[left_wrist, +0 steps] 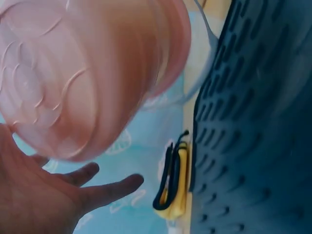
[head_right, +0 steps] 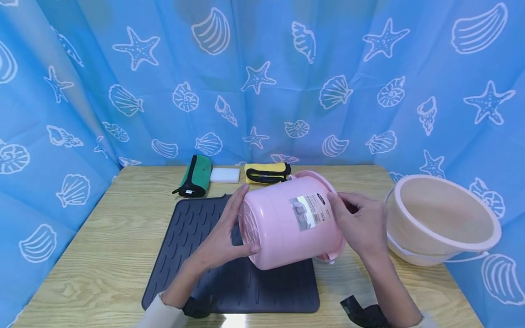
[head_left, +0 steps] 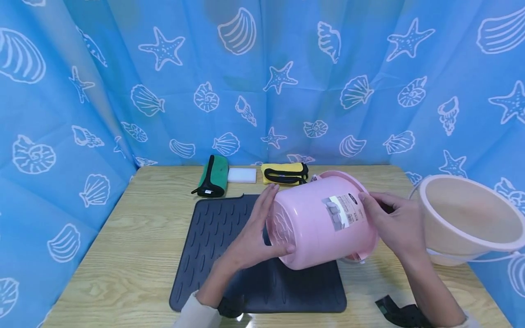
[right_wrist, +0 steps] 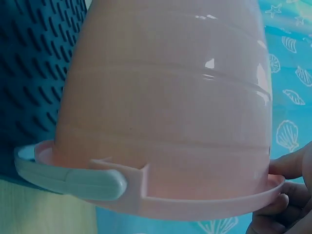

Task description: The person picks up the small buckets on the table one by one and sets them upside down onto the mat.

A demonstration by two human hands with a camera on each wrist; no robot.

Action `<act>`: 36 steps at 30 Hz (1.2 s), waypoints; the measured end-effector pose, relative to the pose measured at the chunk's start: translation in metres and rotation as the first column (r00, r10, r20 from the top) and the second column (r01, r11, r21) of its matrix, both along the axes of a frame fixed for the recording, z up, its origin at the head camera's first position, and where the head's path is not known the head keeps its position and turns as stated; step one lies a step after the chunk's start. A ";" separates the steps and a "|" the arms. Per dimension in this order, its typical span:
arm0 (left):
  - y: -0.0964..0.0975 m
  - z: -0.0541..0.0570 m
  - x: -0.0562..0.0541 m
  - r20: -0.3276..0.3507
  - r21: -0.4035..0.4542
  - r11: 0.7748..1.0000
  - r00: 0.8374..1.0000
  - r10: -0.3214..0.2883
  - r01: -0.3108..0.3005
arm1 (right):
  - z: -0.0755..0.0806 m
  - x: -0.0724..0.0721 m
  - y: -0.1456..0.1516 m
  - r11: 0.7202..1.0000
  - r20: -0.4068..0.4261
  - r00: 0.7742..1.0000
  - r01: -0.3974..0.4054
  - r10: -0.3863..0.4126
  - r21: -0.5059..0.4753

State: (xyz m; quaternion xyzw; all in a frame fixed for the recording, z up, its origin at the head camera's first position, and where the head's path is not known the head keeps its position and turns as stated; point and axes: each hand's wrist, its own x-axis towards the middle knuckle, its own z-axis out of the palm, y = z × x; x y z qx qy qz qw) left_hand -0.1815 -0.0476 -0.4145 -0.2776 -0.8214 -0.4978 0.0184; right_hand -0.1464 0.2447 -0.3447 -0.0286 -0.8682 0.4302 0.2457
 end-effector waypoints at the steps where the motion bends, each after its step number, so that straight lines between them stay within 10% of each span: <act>1: 0.002 0.000 0.001 0.003 0.015 1.000 1.000 -0.013 0.013 | -0.002 0.000 0.000 1.000 0.004 1.000 -0.001 0.001 -0.013; 9: 0.013 0.008 0.006 -0.012 0.047 0.997 0.998 -0.054 0.054 | -0.009 -0.003 -0.003 0.992 0.032 0.998 0.051 -0.048 -0.119; 19: 0.018 0.022 0.018 -0.147 -0.058 0.998 0.989 0.030 -0.039 | -0.004 -0.004 -0.006 0.989 0.055 0.998 0.043 -0.035 -0.143; 36: -0.016 0.031 0.014 -0.372 0.090 0.993 0.922 0.110 -0.083 | 0.002 -0.007 -0.004 0.966 0.025 0.975 -0.221 0.219 0.133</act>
